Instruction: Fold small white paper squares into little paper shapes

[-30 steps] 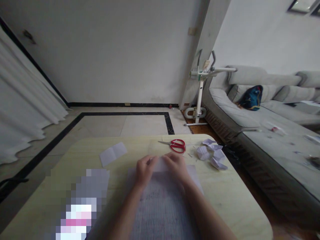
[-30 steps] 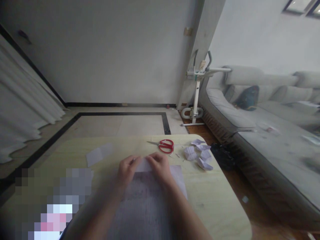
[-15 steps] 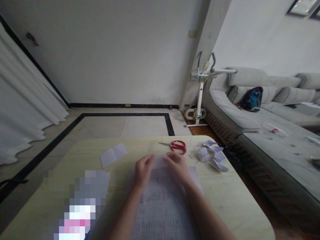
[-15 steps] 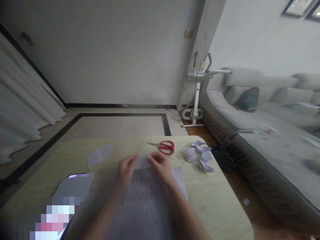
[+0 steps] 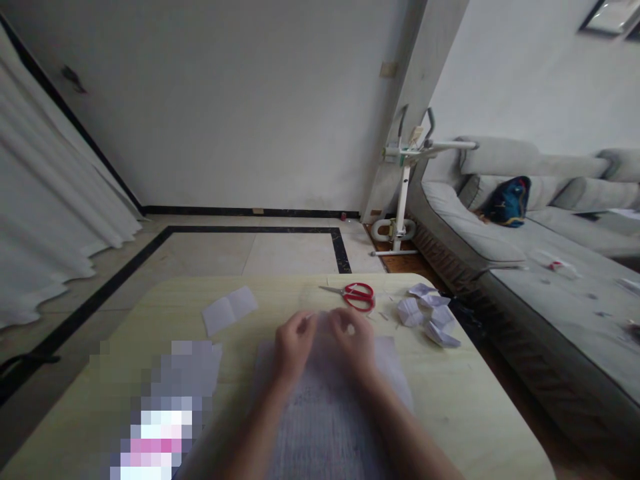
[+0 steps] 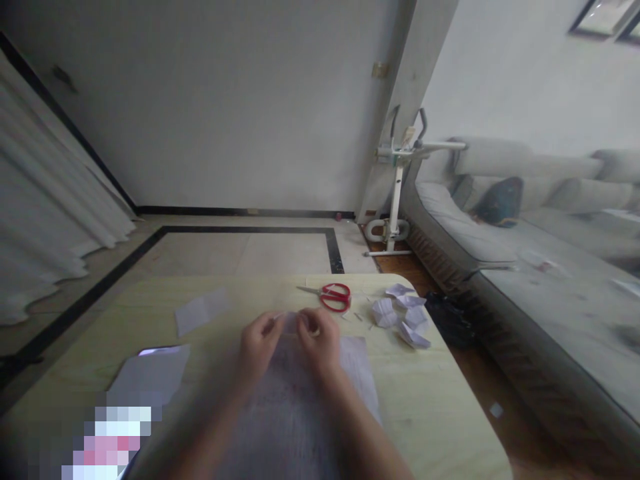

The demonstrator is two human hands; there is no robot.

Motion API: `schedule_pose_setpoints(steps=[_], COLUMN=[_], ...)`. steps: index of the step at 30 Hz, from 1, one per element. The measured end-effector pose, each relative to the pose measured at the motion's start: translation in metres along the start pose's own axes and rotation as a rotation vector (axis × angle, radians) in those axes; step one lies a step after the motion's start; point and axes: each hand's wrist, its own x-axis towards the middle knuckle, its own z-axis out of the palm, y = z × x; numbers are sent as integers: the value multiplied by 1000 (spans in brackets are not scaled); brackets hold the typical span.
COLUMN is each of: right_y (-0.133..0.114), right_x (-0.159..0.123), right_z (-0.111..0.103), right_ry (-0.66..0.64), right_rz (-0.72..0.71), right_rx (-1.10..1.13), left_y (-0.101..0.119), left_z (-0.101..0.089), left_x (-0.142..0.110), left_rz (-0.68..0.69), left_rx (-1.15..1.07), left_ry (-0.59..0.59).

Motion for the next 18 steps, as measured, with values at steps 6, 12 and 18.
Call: schedule_pose_setpoints(steps=[6, 12, 18], right_y=[1, -3, -4], right_x=[-2, -6, -3], right_z=[2, 0, -5], right_ry=[67, -146, -289], right_rz=[-68, -130, 145], right_rx=[-39, 88, 382], left_y=[4, 1, -2], left_z=[3, 3, 2], left_x=[-7, -2, 4], left_rz=[65, -70, -149], left_rx=[-27, -129, -287], left_ry=[-77, -8, -25])
